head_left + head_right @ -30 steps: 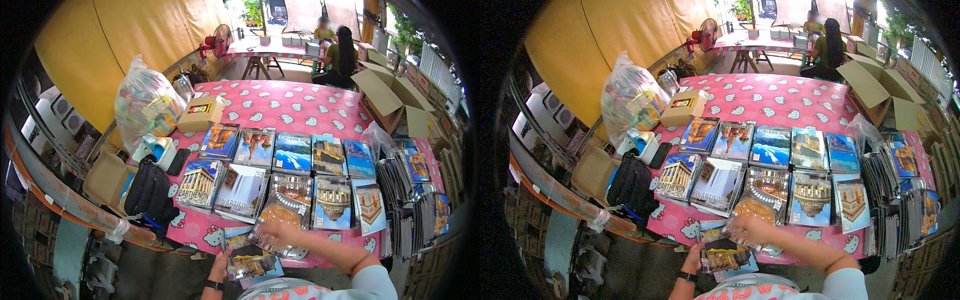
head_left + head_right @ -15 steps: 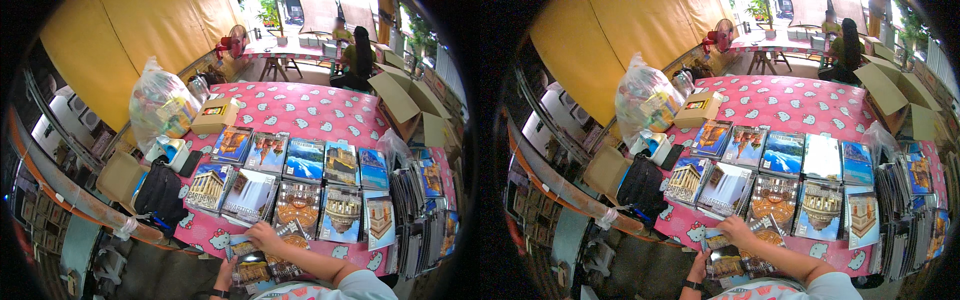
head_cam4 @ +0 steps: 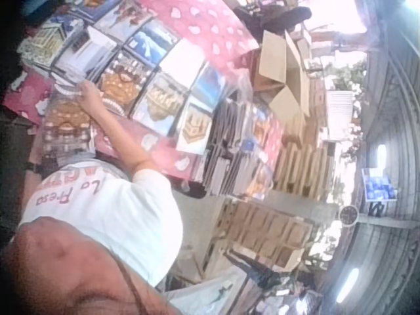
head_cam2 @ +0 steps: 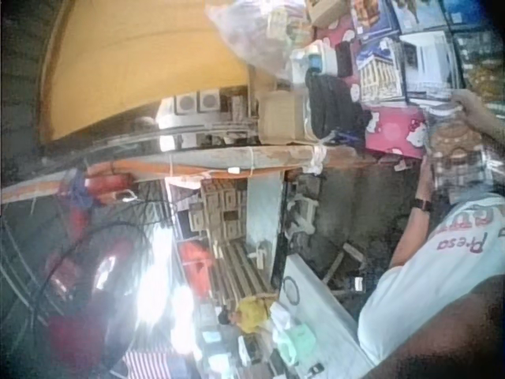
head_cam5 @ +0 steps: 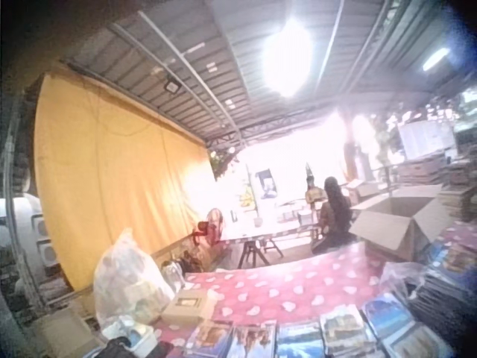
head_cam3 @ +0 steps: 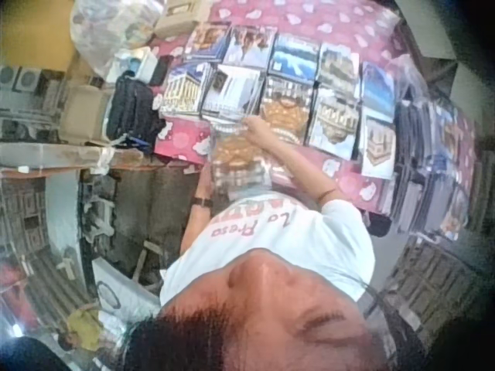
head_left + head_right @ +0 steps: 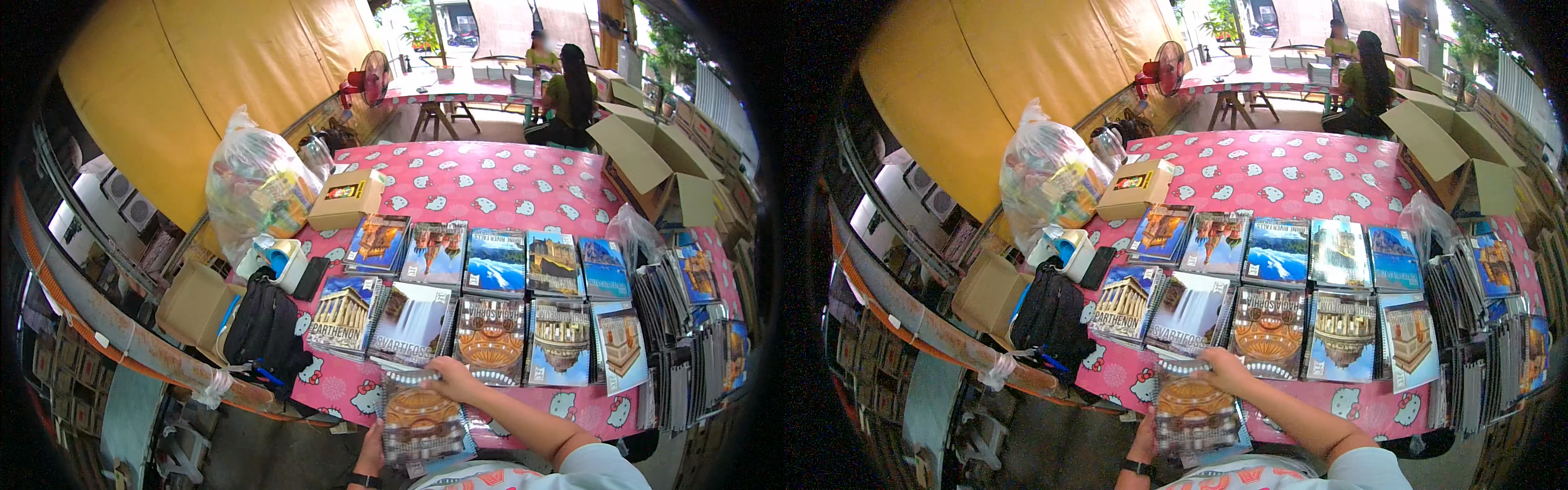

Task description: The person sorts a collection of spiral notebooks by matching the covers and stacking them together.

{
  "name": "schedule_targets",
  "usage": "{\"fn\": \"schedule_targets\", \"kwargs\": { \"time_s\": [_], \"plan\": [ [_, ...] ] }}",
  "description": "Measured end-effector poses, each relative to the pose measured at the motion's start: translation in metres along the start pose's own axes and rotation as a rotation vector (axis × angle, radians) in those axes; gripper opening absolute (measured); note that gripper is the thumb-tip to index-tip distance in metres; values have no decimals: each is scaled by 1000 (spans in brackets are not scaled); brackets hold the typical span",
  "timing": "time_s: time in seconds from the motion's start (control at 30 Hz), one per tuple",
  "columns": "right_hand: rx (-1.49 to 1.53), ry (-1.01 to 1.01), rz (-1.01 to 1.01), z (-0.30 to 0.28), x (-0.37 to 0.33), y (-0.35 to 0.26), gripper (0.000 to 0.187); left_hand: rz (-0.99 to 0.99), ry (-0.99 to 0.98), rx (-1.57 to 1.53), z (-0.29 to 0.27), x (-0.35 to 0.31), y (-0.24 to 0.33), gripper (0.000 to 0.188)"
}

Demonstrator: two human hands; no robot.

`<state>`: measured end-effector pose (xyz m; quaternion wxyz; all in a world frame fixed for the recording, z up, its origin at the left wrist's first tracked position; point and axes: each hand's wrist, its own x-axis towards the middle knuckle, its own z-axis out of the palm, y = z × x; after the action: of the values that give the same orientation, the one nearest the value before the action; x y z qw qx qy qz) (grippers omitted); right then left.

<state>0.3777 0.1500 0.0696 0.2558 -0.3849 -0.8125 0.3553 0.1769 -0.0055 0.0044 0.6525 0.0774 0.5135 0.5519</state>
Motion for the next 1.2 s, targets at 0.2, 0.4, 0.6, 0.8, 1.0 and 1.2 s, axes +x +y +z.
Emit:
{"fn": "schedule_targets", "kwargs": {
  "time_s": [0.2,0.4,0.6,0.8,1.0,1.2],
  "plan": [
    [-421,415,39,-104,78,80,57,56,-14,138,12,-9,22,34],
    [-992,37,237,-130,87,115,60,451,257,1099,5,13,5,74],
    [-684,469,-11,-154,67,66,22,176,-104,436,-42,16,30,44],
    [-292,-435,68,-63,49,-78,55,-86,-252,14,-46,9,55,56],
    [-950,8,-209,50,50,-16,54,245,-46,562,-58,4,56,46],
    [-151,-395,-42,37,11,-96,40,207,121,198,-87,-1,64,47]
  ]
}}
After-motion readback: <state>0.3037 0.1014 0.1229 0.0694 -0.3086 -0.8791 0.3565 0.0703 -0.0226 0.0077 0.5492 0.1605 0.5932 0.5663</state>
